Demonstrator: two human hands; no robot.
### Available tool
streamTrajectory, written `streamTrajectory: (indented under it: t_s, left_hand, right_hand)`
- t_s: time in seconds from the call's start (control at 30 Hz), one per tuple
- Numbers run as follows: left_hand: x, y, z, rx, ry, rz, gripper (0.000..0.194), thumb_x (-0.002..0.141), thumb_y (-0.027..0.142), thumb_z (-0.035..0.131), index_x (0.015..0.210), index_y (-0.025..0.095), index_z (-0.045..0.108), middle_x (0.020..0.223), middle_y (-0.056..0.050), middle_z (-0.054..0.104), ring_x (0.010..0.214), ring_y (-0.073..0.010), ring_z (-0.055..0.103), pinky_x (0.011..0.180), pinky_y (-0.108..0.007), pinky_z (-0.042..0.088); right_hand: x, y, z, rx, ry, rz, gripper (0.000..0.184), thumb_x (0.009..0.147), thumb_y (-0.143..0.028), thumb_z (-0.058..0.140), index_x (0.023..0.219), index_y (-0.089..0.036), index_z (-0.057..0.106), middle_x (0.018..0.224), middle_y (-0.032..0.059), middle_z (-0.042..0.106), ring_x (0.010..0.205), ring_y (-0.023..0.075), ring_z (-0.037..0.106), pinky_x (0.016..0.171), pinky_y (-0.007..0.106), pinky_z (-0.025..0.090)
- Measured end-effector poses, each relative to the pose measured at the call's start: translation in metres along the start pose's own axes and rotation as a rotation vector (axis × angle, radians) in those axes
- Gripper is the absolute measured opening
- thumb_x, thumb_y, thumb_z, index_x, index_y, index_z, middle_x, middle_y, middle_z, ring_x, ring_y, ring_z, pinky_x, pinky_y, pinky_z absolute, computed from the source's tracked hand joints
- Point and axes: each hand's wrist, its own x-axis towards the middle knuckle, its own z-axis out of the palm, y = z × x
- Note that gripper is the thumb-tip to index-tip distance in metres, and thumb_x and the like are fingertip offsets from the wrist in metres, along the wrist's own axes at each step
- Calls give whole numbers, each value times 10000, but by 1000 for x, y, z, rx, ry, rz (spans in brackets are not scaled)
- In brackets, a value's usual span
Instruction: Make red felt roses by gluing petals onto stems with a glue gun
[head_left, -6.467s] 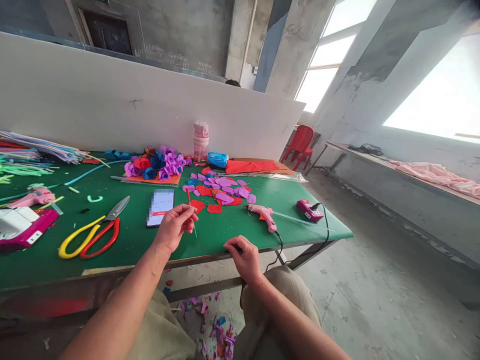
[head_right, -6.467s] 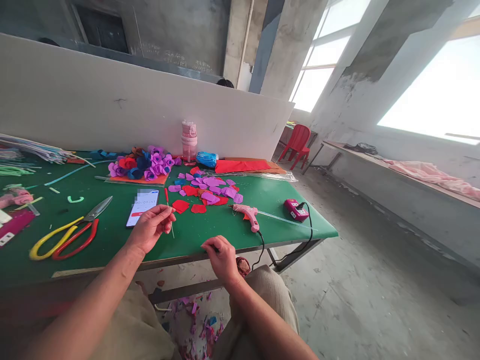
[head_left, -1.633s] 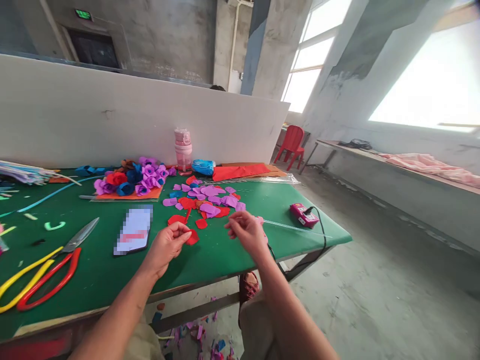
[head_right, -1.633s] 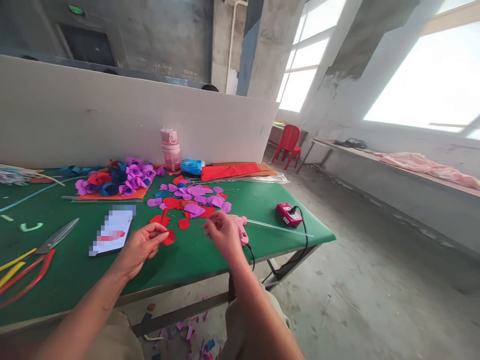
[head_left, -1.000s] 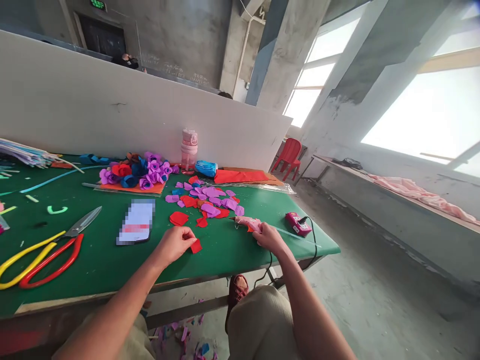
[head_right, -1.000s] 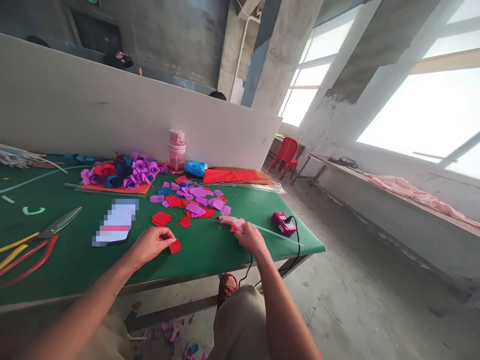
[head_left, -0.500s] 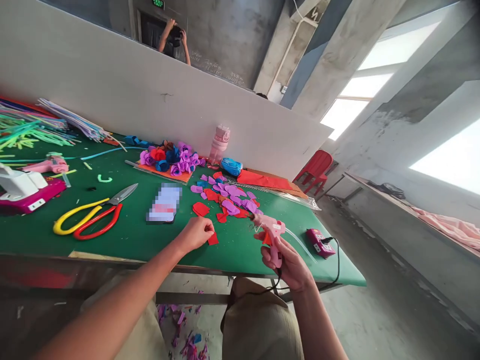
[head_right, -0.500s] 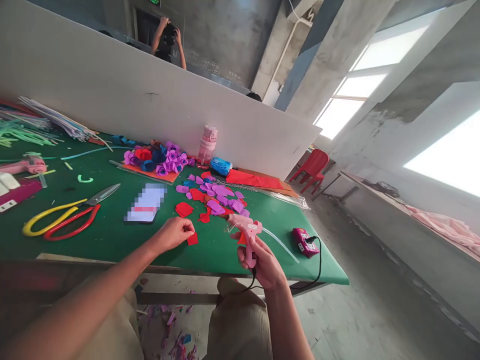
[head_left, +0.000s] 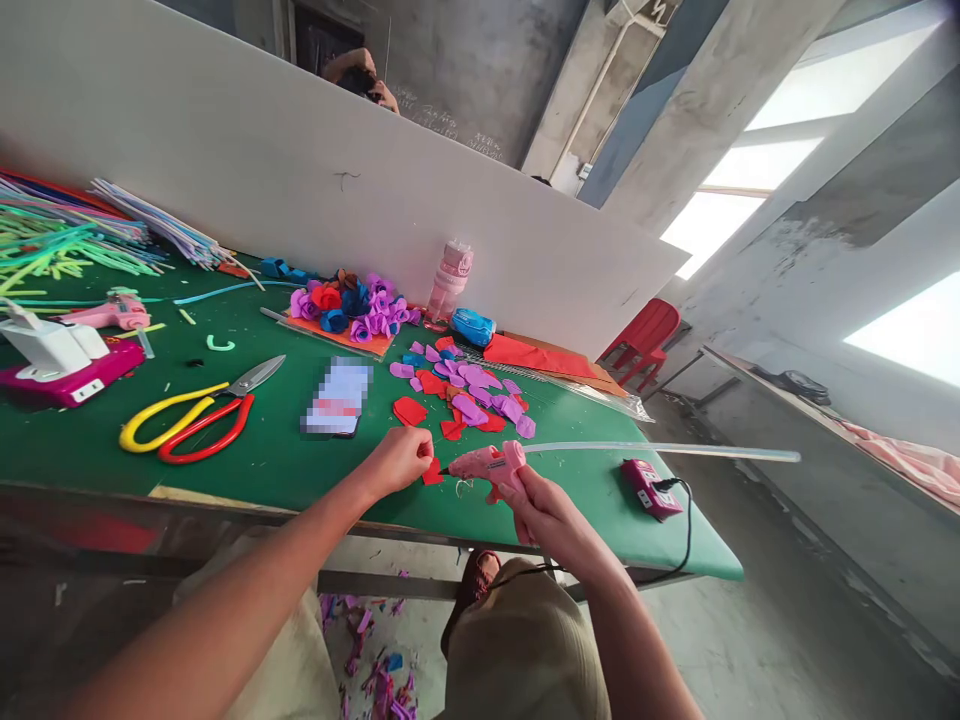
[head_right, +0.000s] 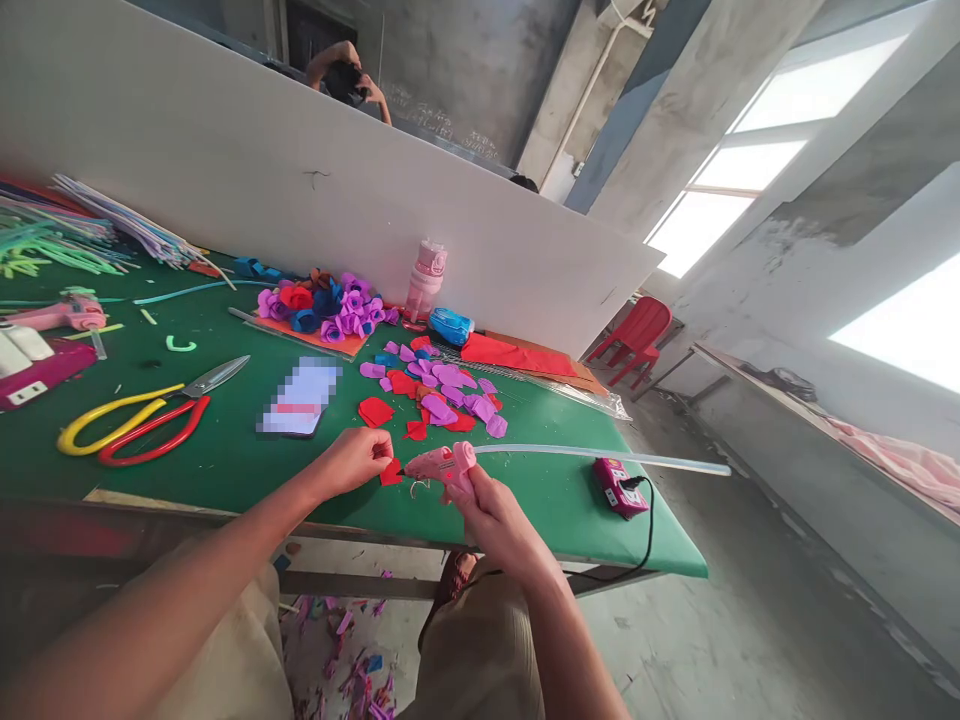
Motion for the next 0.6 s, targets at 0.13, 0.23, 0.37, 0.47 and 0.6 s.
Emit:
streamTrajectory:
  t_s: [0.13, 0.23, 0.37, 0.47, 0.6]
  left_hand:
    - [0, 2, -1, 1, 1, -10, 153, 632, 79, 459, 539, 181, 526, 547, 11, 574, 538, -122, 503, 487, -223, 286]
    - [-1, 3, -2, -2, -2, -16, 147, 636, 89, 468, 540, 181, 532, 537, 14, 572, 539, -123, 507, 487, -223, 288]
    - [-1, 3, -3, -11, -12, -11, 139, 638, 97, 475, 542, 181, 532, 538, 13, 575, 536, -123, 506, 493, -223, 298]
    - [0, 1, -2, -23, -18, 1, 134, 641, 106, 481, 543, 179, 535, 550, 8, 590, 542, -123, 512, 493, -223, 299]
    - [0, 0, -2, -36, -20, 11, 121, 630, 118, 496, 534, 178, 538, 544, 9, 593, 538, -121, 513, 486, -221, 297]
  right_hand:
    - [2, -7, 5, -55, 8, -24, 297, 863, -427, 424, 1006, -215, 574, 725, 7, 599, 467, 93, 418, 453, 214, 362]
    - [3, -10, 7, -133, 36, -63, 246, 860, -396, 431, 918, -204, 573, 709, 6, 598, 492, 98, 436, 484, 214, 365]
    - [4, -10, 9, -200, 14, -57, 241, 869, -395, 408, 820, -206, 549, 660, -3, 560, 490, 103, 424, 475, 216, 335]
    - [4, -11, 11, -229, 3, -53, 263, 874, -407, 393, 775, -208, 534, 589, -21, 493, 479, 107, 397, 470, 218, 317]
    - [4, -12, 13, -219, 4, -75, 250, 871, -393, 392, 784, -209, 536, 579, -25, 480, 476, 104, 384, 465, 213, 308]
